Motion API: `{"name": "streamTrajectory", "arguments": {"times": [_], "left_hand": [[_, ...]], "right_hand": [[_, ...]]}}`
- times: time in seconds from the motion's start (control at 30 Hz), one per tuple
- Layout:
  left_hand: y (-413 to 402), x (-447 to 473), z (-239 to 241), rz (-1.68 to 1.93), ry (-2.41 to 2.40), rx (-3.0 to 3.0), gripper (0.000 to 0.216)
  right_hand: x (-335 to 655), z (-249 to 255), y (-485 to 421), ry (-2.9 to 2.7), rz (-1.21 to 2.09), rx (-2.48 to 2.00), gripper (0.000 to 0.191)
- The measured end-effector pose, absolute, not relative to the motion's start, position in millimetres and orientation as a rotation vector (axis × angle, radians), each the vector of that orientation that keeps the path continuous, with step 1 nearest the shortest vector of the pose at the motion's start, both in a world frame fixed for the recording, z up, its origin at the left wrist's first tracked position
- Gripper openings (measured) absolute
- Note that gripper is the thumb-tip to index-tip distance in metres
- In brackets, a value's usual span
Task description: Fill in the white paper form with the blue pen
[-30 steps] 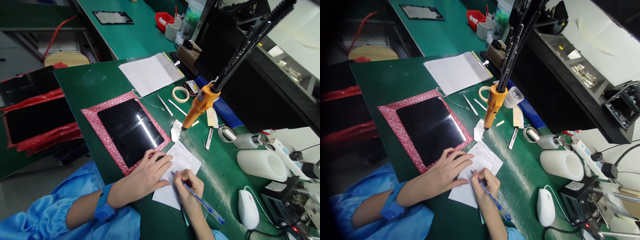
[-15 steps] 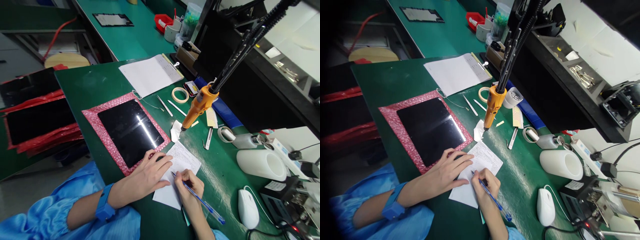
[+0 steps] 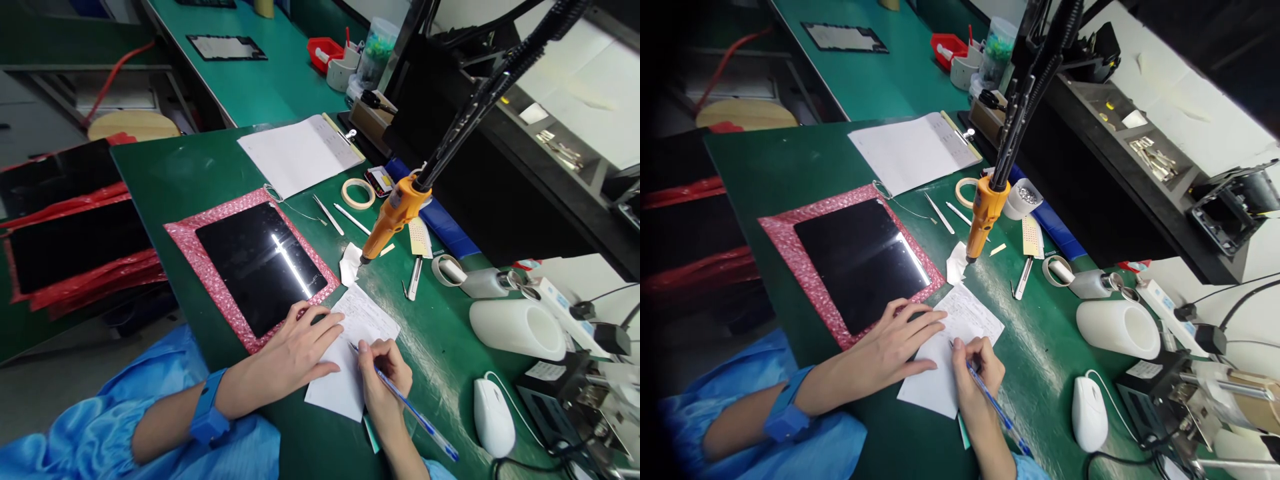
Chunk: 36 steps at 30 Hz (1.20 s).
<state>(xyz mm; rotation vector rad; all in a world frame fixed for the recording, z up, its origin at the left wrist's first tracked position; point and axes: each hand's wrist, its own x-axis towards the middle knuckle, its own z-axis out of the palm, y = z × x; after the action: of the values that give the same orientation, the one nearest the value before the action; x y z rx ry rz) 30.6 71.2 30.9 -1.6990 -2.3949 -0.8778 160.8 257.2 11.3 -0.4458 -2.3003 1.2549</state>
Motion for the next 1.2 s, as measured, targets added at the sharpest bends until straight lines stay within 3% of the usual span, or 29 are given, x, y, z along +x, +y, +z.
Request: {"name": "streamTrajectory", "arguments": {"times": [0.2,0.37,0.5,0.77,0.83,1.03,1.2], "left_hand": [[73,31,27,-0.873,-2.376,-1.676,0.053],[72,32,26,-0.913,-2.355,-1.651,0.037],[74,31,27,-0.947,-2.328,-1.610,0.042],[76,31,35,-1.198,-2.236,-1.452,0.014],[76,31,36,-1.227,-2.216,-1.401,0.016],[77,32,34,-1.242,-2.214,-1.341,0.018],[78,30,34,-1.222,-2.199,-1.336,0.019]], "right_hand": [[159,16,258,-2.268,1.245,-0.494,0.042],[158,21,247,-2.204,1.234,-0.572,0.033],[158,22,241,-2.174,1.222,-0.587,0.031],[157,24,252,-2.192,1.151,-0.469,0.016],[155,25,257,-2.236,1.009,-0.364,0.005],[156,24,273,-2.457,0.376,-0.071,0.026],[157,25,282,-2.565,0.155,-0.054,0.029]]}}
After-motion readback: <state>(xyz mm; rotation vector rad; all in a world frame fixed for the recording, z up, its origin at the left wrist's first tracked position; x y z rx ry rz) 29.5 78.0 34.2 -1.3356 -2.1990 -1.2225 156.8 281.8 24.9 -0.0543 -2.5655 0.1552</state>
